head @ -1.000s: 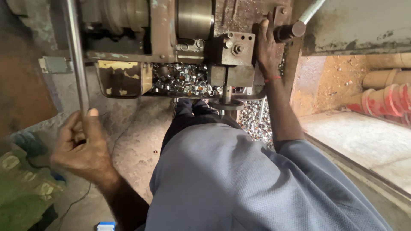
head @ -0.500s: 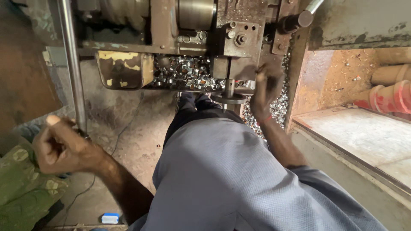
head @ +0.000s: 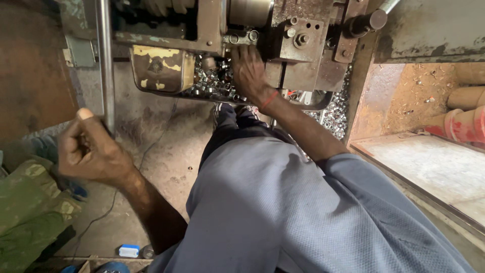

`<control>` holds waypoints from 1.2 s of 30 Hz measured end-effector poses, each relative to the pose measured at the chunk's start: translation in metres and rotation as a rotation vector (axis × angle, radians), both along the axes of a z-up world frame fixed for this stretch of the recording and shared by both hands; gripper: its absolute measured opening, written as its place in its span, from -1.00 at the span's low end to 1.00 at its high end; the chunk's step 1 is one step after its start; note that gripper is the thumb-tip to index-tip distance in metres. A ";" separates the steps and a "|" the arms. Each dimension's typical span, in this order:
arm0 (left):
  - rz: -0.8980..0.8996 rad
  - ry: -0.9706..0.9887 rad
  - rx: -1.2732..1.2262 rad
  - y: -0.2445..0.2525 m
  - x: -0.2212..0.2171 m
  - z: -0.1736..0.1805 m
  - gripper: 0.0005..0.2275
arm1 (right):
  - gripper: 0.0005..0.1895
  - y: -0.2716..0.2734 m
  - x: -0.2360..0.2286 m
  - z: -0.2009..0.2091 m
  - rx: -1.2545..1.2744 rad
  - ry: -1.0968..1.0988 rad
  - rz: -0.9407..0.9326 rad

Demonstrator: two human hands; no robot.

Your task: The person operates a manual metal press machine in a workshop, repeatedly inserting small metal pieces into the press and actuating the lever to process them. They also use a wrench to adjust a bolt on the machine's mechanism and inspect the processed metal parts.

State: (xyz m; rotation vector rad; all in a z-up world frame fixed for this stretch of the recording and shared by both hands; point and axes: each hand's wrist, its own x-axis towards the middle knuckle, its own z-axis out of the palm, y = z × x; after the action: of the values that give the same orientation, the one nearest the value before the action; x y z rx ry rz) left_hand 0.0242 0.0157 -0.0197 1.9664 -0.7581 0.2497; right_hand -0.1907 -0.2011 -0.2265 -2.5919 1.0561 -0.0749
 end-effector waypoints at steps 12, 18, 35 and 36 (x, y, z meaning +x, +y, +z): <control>-0.011 0.102 0.041 -0.003 -0.002 0.006 -0.84 | -0.77 -0.052 0.021 -0.091 -0.008 0.313 0.052; -0.016 0.086 0.064 -0.006 0.003 0.010 -0.82 | -0.79 -0.059 0.035 -0.077 0.091 0.274 -0.005; -0.099 -0.476 0.176 -0.003 0.013 -0.004 -0.79 | -0.66 0.045 -0.137 0.080 1.021 -0.355 -0.271; -0.150 -0.631 0.219 -0.005 0.024 -0.007 -0.75 | -0.63 0.055 -0.161 0.071 1.043 -0.409 -0.267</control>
State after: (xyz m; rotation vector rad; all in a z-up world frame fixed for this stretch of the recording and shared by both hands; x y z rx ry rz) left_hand 0.0486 0.0104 -0.0263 2.0332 -1.3785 0.7432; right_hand -0.3520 -0.1463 -0.1559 -1.4233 0.9204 -0.0834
